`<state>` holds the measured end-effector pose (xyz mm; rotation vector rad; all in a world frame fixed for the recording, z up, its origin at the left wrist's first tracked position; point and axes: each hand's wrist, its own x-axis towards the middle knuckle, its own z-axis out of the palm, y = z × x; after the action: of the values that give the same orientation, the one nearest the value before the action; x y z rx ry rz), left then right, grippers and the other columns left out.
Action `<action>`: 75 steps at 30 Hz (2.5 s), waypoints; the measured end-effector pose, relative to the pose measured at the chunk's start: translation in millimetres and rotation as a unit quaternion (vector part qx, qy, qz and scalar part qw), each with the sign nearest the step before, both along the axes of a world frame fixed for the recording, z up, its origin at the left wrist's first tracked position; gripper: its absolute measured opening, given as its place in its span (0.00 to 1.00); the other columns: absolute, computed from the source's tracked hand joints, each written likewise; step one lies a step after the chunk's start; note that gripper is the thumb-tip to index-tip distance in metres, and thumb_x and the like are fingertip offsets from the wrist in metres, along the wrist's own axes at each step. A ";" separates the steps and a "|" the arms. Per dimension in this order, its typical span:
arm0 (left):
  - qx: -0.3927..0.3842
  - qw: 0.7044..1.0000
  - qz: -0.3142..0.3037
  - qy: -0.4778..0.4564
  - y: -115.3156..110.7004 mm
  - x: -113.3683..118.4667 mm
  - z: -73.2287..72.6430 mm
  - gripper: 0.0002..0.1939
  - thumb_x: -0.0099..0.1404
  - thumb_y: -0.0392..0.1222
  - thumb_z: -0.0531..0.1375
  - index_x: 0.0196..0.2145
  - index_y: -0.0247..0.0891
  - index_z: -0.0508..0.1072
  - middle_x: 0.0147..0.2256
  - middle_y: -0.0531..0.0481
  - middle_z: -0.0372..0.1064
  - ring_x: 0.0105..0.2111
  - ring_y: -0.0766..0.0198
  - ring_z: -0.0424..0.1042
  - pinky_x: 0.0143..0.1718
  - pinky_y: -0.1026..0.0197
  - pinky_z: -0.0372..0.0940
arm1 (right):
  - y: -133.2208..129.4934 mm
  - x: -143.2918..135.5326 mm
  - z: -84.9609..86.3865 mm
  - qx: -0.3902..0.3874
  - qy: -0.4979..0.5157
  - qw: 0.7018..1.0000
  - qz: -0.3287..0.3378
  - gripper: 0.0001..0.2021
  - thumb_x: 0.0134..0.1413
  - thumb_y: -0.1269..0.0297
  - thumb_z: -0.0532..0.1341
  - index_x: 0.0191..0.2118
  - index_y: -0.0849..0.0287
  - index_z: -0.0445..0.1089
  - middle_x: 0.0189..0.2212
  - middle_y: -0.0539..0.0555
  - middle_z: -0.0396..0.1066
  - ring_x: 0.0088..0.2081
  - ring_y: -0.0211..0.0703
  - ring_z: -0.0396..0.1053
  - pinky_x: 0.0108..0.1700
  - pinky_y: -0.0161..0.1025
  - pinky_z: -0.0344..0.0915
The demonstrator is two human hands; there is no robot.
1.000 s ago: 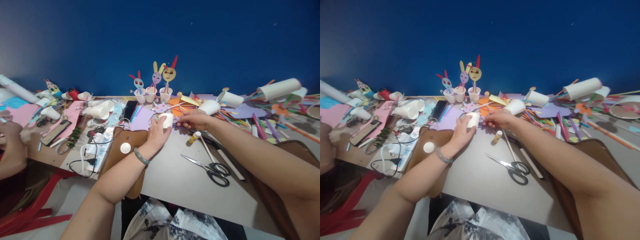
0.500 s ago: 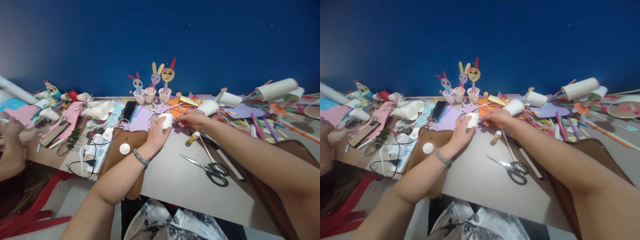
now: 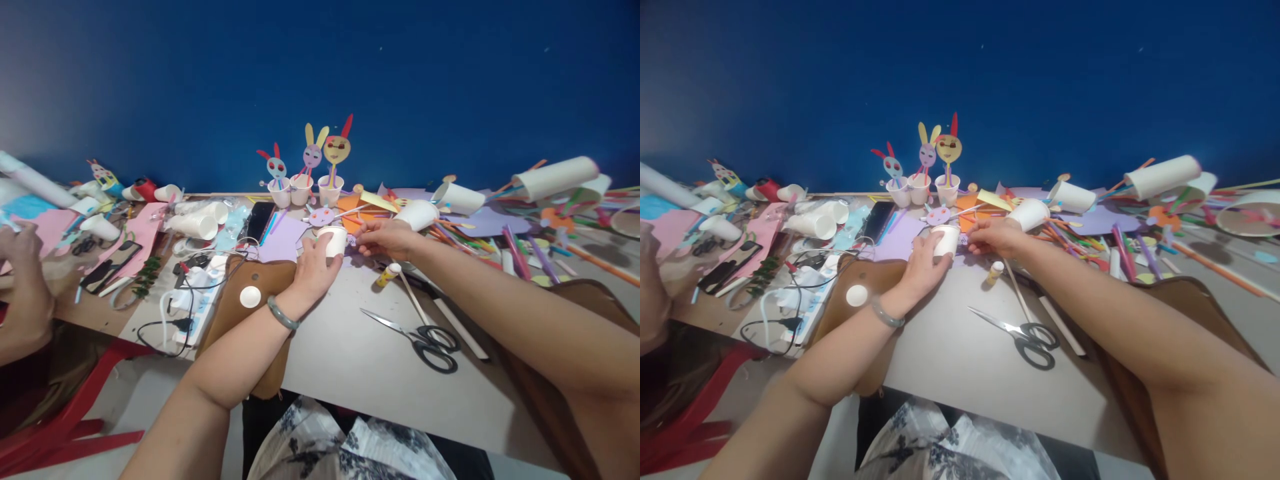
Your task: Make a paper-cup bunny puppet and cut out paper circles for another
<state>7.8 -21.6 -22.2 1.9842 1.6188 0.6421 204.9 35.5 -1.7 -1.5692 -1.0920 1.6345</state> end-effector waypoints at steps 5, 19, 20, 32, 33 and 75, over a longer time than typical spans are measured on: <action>0.003 1.000 0.003 0.003 -0.2 0.1 -0.1 0.29 0.71 0.47 0.58 0.67 0.44 0.63 0.53 0.38 0.63 0.50 0.48 0.71 0.58 0.44 0.67 | -1.7 -0.7 -0.5 0.000 0.002 1.000 -0.006 0.12 0.55 0.80 0.69 0.29 0.60 0.67 0.19 0.50 0.72 0.19 0.32 0.69 0.24 0.28 0.70; -0.002 1.000 0.002 0.003 -0.9 0.3 1.1 0.29 0.71 0.48 0.57 0.67 0.44 0.62 0.52 0.39 0.62 0.50 0.47 0.71 0.57 0.44 0.67 | -0.4 7.7 2.4 0.047 0.021 0.998 -0.029 0.11 0.53 0.83 0.66 0.31 0.61 0.68 0.21 0.50 0.72 0.21 0.34 0.71 0.26 0.30 0.71; -0.001 1.000 0.002 0.003 -0.8 0.3 0.7 0.29 0.71 0.48 0.57 0.67 0.44 0.62 0.53 0.39 0.62 0.50 0.47 0.71 0.57 0.44 0.67 | -0.8 7.3 3.2 0.046 0.020 0.998 -0.030 0.10 0.54 0.83 0.66 0.31 0.61 0.69 0.21 0.51 0.72 0.22 0.34 0.71 0.26 0.30 0.72; -0.004 1.000 0.001 0.002 -1.2 -0.1 2.0 0.29 0.71 0.46 0.58 0.68 0.43 0.62 0.52 0.38 0.62 0.53 0.46 0.70 0.58 0.45 0.67 | -4.1 -3.5 1.5 0.008 0.019 0.998 -0.055 0.13 0.54 0.84 0.68 0.28 0.62 0.68 0.21 0.52 0.75 0.23 0.34 0.75 0.29 0.28 0.77; -0.004 1.000 0.001 0.003 -1.2 0.0 2.3 0.29 0.71 0.46 0.58 0.67 0.43 0.62 0.52 0.38 0.62 0.53 0.46 0.70 0.58 0.45 0.67 | -4.1 -3.8 1.5 0.006 0.017 0.998 -0.055 0.13 0.55 0.84 0.68 0.28 0.62 0.68 0.21 0.52 0.74 0.22 0.33 0.74 0.29 0.28 0.77; 0.100 0.915 0.109 -0.375 20.0 -13.6 -11.5 0.33 0.57 0.54 0.73 0.54 0.40 0.68 0.48 0.45 0.66 0.41 0.64 0.68 0.48 0.58 0.68 | -11.5 4.8 15.3 0.247 -0.003 0.966 -0.079 0.18 0.40 0.70 0.78 0.31 0.57 0.68 0.18 0.46 0.72 0.20 0.37 0.72 0.24 0.31 0.70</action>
<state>-5.8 -1.6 -33.7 1.3923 1.3118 1.4890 209.7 24.0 13.5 -1.2905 -1.2275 1.1383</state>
